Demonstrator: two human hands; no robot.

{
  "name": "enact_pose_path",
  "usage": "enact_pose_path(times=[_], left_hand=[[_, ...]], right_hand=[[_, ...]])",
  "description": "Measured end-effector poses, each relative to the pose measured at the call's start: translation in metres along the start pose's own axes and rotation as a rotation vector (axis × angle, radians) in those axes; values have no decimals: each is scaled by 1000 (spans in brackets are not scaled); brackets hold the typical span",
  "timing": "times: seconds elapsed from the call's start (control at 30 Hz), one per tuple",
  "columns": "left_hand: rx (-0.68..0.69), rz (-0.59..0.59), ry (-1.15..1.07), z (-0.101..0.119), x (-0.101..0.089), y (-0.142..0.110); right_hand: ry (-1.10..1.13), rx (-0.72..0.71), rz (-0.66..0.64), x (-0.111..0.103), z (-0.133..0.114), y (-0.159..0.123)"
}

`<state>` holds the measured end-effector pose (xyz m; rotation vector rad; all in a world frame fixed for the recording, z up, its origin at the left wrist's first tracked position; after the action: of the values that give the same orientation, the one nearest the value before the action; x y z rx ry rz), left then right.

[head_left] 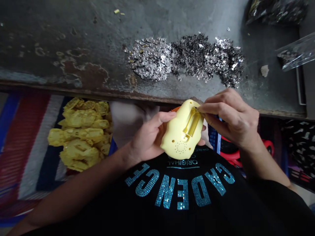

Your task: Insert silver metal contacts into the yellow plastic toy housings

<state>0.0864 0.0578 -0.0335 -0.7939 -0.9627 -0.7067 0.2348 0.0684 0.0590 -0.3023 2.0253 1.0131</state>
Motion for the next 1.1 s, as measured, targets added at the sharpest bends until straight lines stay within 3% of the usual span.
enact_pose_path(times=[0.27,0.5,0.67,0.83,1.1], left_hand=[[-27,54,11,-4,-4,0],[-26,53,22,-4,-6,0],[-5,32,11,-4,-5,0],[-23,105,36,-7,-10,-3],[-13,27,21,-7,-8,-2]], right_hand=[[-67,-12,28,2,-3,-12],[-86,57,105,0,-1,-19],[-191,13,123,0,-9,-20],[-260,-2,116,3,-14,-23],[-302,8,123,1,-17,-25]])
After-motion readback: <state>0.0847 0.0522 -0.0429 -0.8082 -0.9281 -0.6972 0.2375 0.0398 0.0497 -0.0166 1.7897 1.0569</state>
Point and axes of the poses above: each hand's wrist, its own y-axis towards the middle knuckle, its own x-axis out of the palm, z = x × y, the point moved 8 cm from there along y, towards the middle knuckle
